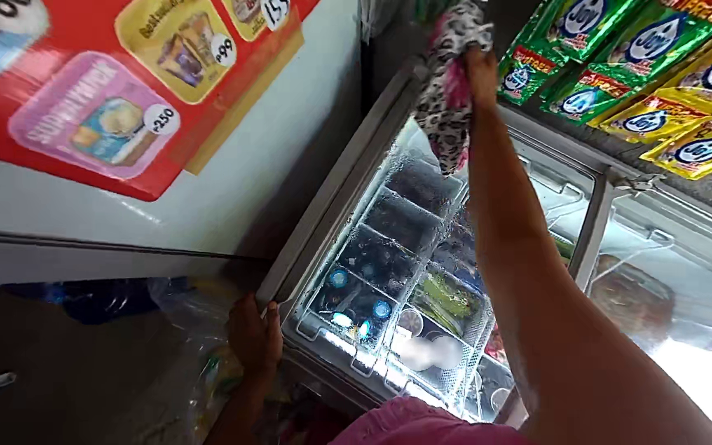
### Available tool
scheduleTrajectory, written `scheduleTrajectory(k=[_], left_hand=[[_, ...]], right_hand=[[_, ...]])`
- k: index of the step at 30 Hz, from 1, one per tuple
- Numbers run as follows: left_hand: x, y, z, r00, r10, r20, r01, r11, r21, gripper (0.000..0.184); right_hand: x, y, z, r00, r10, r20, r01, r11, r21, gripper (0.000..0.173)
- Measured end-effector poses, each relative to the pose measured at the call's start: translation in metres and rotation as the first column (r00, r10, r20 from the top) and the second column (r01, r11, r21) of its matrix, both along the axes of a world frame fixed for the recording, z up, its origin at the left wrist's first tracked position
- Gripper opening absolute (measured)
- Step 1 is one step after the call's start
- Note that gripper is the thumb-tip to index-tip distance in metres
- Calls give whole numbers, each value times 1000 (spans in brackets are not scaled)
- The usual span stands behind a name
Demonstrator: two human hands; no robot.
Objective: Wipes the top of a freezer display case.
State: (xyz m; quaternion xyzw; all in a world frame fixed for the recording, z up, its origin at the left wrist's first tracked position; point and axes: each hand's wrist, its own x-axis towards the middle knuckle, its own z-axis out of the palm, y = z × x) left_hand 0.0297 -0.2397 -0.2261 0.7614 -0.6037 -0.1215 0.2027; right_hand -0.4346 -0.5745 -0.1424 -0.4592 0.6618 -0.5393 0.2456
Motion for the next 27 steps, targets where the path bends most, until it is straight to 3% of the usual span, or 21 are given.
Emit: scheduleTrajectory(k=[4,9,13,17,21,23,25,27], left_hand=[[0,1,-1,1000,-13,-6,13,1000,-18,74],[2,-1,-3,1000,-28,-13,27,999,-33,72],[1,-1,-4,1000,-15,-19,14,1000,-21,70],[1,-1,-2,1000,-18,-13,18,999,-27,71],[1,-1,-3,1000,-21,-5,21,999,-41,69],[0,-1,-3,1000,-24,-4,24,999,-46,69],[0,-2,-3,1000,-22,-9,21,999,-47,69],[0,-2,-3,1000,-15,-3,15,999,-47,69]], right_hand=[[-5,-1,-13,968,-83,-239,117,985,129,53],[33,-18,-22,909,64,-412,63,956,288,62],[54,-13,-11,898,213,-385,-47,916,398,62],[32,4,3,958,257,-128,-204,923,327,42],[12,3,23,980,20,-197,38,956,290,47],[16,-2,10,947,71,-312,44,936,349,56],[28,-7,-6,853,251,-457,-33,900,434,67],[46,-8,-12,758,339,-557,-28,870,492,68]])
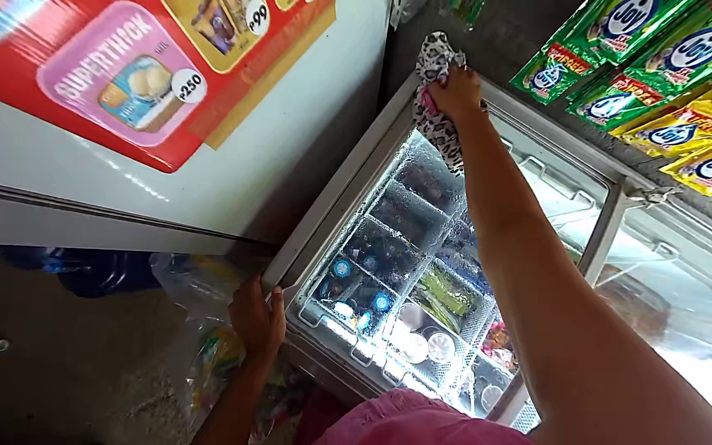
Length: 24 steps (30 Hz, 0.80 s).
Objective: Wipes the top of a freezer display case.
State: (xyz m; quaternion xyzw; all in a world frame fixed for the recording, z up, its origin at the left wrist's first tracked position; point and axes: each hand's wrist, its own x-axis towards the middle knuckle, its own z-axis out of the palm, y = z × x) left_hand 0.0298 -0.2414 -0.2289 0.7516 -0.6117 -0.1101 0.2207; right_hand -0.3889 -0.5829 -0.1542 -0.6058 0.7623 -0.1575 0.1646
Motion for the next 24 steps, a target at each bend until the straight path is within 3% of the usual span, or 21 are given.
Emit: scheduleTrajectory(k=[4,8,10,12,14,16,18,19,22,24], left_hand=[[-1,-2,0,1000,0,10,0,1000,11,72],[0,-1,0,1000,9,9,-9,1000,12,72],[0,-1,1,1000,0,5,0,1000,1,70],[1,-1,2,1000,-4,-1,4,1000,11,70],[0,0,3,1000,0,-4,0,1000,28,69],[0,1,4,1000,8,0,-8,999,39,68],[0,1,3,1000,3,4,-3,1000,27,68],[1,1,2,1000,-1,1,1,1000,31,67],[1,0,2,1000,-2,-3,2,999,39,66],[2,0,2,1000,1,-4,-1,999,51,66]], right_hand=[[8,3,9,999,18,-39,-15,998,69,67],[19,17,8,977,211,-42,-208,977,55,63],[24,35,22,932,358,54,-361,930,75,58],[28,50,48,882,404,243,-432,899,74,39],[15,52,64,863,307,402,-347,937,28,28],[-3,45,77,876,127,465,-143,990,-1,27],[-19,31,75,914,-39,404,42,999,2,37],[-26,26,66,933,-62,354,57,998,24,47],[-26,19,11,986,78,144,-88,994,61,78],[-7,26,-4,992,115,-45,-112,992,59,80]])
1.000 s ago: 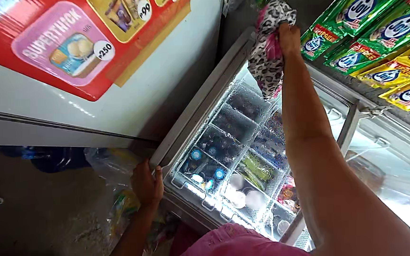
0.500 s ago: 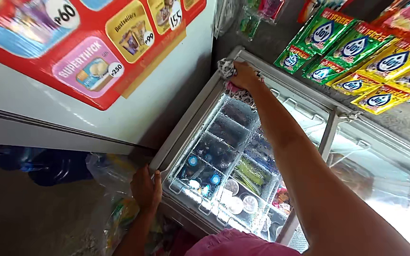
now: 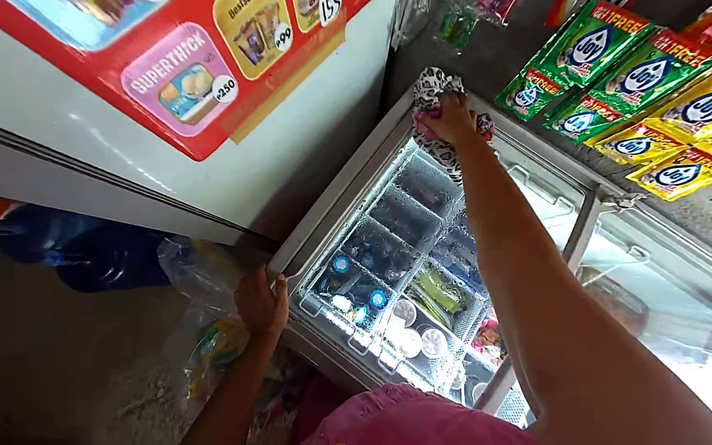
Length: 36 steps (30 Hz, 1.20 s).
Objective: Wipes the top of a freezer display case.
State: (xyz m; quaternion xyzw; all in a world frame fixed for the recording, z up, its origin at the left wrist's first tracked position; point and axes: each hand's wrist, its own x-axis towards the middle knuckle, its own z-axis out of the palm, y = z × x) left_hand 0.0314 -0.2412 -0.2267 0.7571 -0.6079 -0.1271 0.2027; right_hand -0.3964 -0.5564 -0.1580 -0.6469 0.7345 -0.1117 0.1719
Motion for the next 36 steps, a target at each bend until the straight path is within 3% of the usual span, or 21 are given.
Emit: scheduleTrajectory(k=[3,7,13,20,22,25,27,33,36], left_hand=[[1,1,1,1000,1,-1,-1,1000,17,66],[0,-1,1,1000,-10,-2,10,1000,-6,67],[1,6,7,997,-24,-75,30,997,73,62],[11,8,-10,959,-57,-277,-18,965,-260,74],[18,9,-14,891,-119,-438,-18,955,-297,71],[34,21,-4,668,-144,-730,-67,965,-252,69],[44,43,5,559,-134,-818,-113,966,-235,70],[65,133,17,454,-46,-890,-54,995,-79,71],[76,175,13,443,-51,-895,55,998,-30,78]], right_hand=[[14,6,6,994,59,-97,-58,998,6,67],[25,-4,21,945,255,-204,-259,966,7,60],[70,22,33,880,408,-244,-387,913,128,51],[149,109,33,826,519,-221,-502,855,130,46],[174,132,34,805,547,-230,-526,837,150,45],[206,165,32,781,594,-193,-576,805,143,43],[227,185,31,768,617,-173,-601,787,140,41],[306,249,23,728,677,-111,-643,730,232,44],[314,259,18,725,680,-112,-648,728,223,45]])
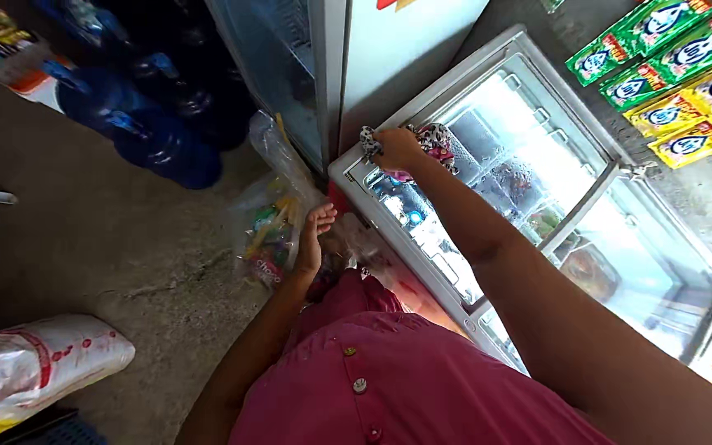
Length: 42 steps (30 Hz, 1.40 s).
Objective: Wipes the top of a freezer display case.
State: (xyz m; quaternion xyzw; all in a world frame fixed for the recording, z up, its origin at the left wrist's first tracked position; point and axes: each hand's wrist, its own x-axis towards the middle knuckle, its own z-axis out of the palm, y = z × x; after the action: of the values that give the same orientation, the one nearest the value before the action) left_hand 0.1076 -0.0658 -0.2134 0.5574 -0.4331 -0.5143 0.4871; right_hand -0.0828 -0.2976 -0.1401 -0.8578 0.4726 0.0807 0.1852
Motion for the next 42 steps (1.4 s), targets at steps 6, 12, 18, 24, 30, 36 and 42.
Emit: scheduleTrajectory(k=[6,12,18,24,30,36,42], left_hand=[[26,64,-18,994,-99,-47,104,987,122,70],[75,140,-32,999,12,-31,-2,958,287,62],[107,191,-56,990,141,13,-134,903,409,65],[94,176,-57,987,159,26,-151,858,492,61],[61,133,-48,982,188,27,-177,855,488,57],[20,103,-47,976,193,97,-216,833,510,52],[-15,95,-45,968,97,232,-208,828,521,41]], right_hand=[[-8,8,17,978,64,197,-77,995,62,40],[-66,41,107,850,-227,475,189,974,126,31],[-172,94,200,505,-420,754,513,849,129,16],[-258,114,239,565,-496,660,685,727,-40,22],[-312,92,239,496,-657,568,827,557,-78,27],[-352,16,213,514,-723,461,827,561,-42,33],[-361,-108,177,745,-630,219,659,745,-102,39]])
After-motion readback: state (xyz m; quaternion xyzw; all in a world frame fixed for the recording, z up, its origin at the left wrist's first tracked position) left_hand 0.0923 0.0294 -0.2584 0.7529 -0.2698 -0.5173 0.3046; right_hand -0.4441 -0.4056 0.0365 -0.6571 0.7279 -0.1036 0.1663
